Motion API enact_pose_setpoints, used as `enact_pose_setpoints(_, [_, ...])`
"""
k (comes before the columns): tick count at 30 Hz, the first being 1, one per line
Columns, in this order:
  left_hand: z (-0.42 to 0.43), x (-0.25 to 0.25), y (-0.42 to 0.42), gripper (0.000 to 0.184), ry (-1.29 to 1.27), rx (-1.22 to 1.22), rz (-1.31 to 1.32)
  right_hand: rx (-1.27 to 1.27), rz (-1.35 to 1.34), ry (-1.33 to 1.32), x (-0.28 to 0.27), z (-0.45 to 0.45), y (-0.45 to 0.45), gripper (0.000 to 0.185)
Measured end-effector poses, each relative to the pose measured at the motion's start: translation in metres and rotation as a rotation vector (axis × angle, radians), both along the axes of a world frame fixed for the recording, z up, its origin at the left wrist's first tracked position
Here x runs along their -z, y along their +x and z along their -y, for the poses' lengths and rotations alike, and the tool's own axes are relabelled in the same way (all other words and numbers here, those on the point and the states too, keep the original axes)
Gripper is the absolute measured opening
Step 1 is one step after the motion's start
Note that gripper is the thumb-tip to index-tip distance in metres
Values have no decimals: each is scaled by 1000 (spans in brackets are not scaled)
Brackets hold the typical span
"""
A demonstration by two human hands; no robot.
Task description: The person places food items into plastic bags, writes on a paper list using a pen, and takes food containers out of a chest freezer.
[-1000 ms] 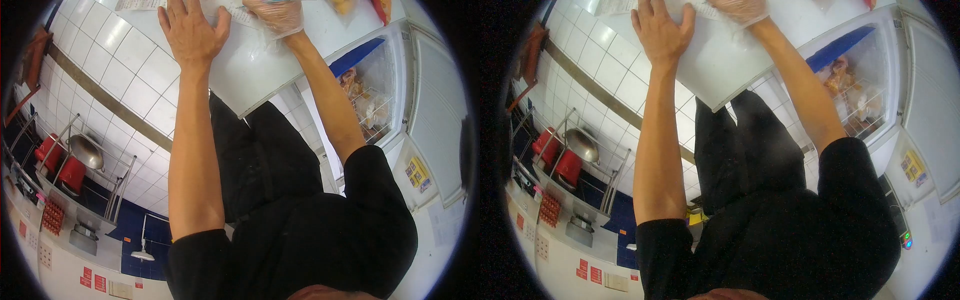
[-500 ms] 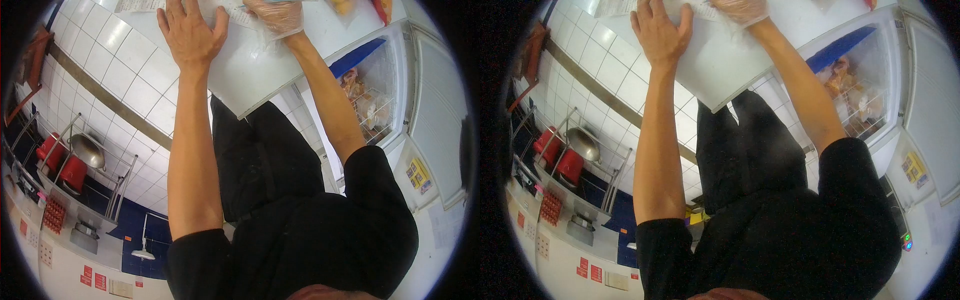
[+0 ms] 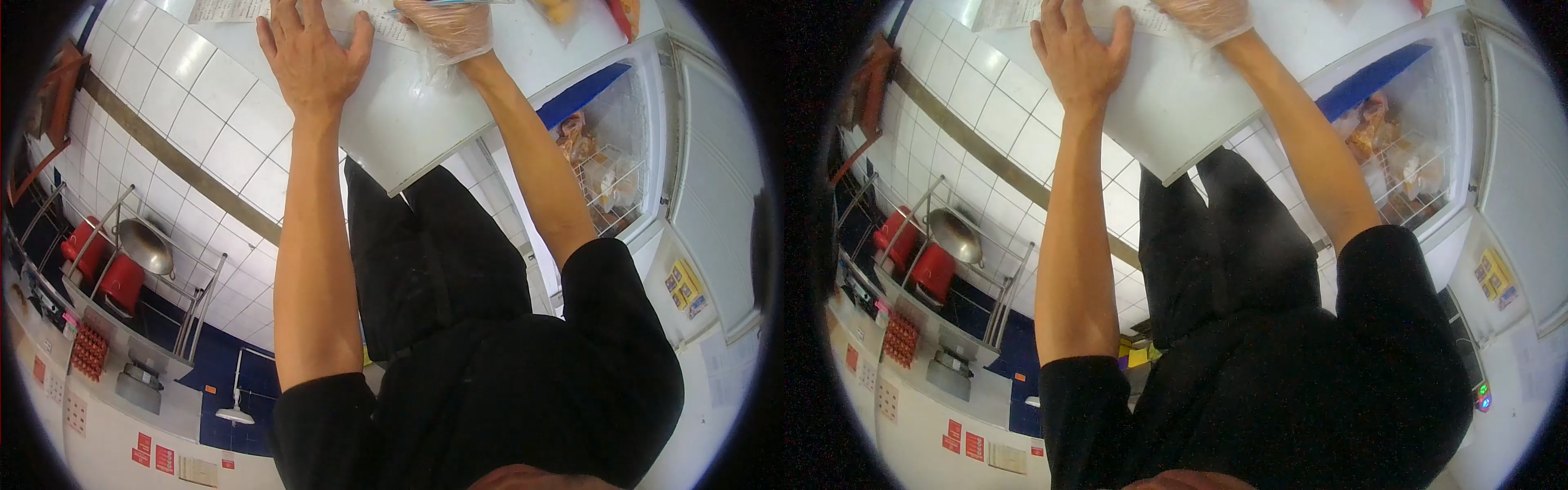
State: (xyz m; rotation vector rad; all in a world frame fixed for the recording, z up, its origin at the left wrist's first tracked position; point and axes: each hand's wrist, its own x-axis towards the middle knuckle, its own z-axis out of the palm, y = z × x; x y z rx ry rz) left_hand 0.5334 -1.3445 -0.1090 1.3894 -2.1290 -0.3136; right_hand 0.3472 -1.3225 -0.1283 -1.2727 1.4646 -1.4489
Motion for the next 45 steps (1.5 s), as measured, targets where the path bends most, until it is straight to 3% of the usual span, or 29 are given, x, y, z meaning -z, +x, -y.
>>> enact_pose_setpoints(9, [1,-2,-2,55,15,-6,-7,-15,51,38,-3,0,-1,26])
enact_pose_setpoints(11, [1,-1,-1,53,27,-4,-20,33,-98,-2,1,1,-2,25])
enact_pose_setpoints(12, [1,-1,-1,64,-38,-6,40,35,-98,-4,2,1,-3,25])
enact_pose_setpoints(13, [1,1,0,75,-105,-6,99,34,-23,33,1,1,-4,26])
enact_pose_setpoints(14, [2,6,1,75,-108,3,99,38,53,70,-1,0,-6,28])
enact_pose_setpoints(15, [3,15,3,66,-55,23,44,51,52,64,-5,-1,-8,28])
enact_pose_setpoints(16, [5,20,5,59,-4,46,-12,137,195,225,-16,0,-10,25])
enact_pose_setpoints(17, [5,19,5,59,-18,63,-21,222,337,379,-25,2,-15,22])
enact_pose_setpoints(18, [4,17,5,59,-22,47,16,239,330,362,-20,-2,-25,22])
enact_pose_setpoints(20, [5,14,2,59,-39,48,40,211,-60,200,-8,-13,-44,23])
enact_pose_setpoints(21, [4,12,2,58,-3,45,46,234,-67,192,-12,-22,-51,23])
enact_pose_setpoints(23, [3,10,2,58,28,51,50,172,-228,593,-45,-39,-49,30])
enact_pose_setpoints(36, [0,9,4,59,-56,60,147,334,-359,479,-35,-62,-32,46])
enact_pose_setpoints(38, [-2,9,4,59,-14,46,51,394,-332,501,-44,-68,-30,48])
enact_pose_setpoints(40, [5,17,10,62,-64,62,72,311,-357,556,-51,-72,-33,49])
enact_pose_setpoints(41, [9,25,13,62,-94,99,51,424,-349,404,-46,-85,-19,49])
enact_pose_setpoints(42, [9,31,13,65,-143,92,27,507,-517,263,-43,-101,-13,49])
enact_pose_setpoints(45, [0,11,7,70,-134,167,-52,355,-253,238,-92,-189,6,45])
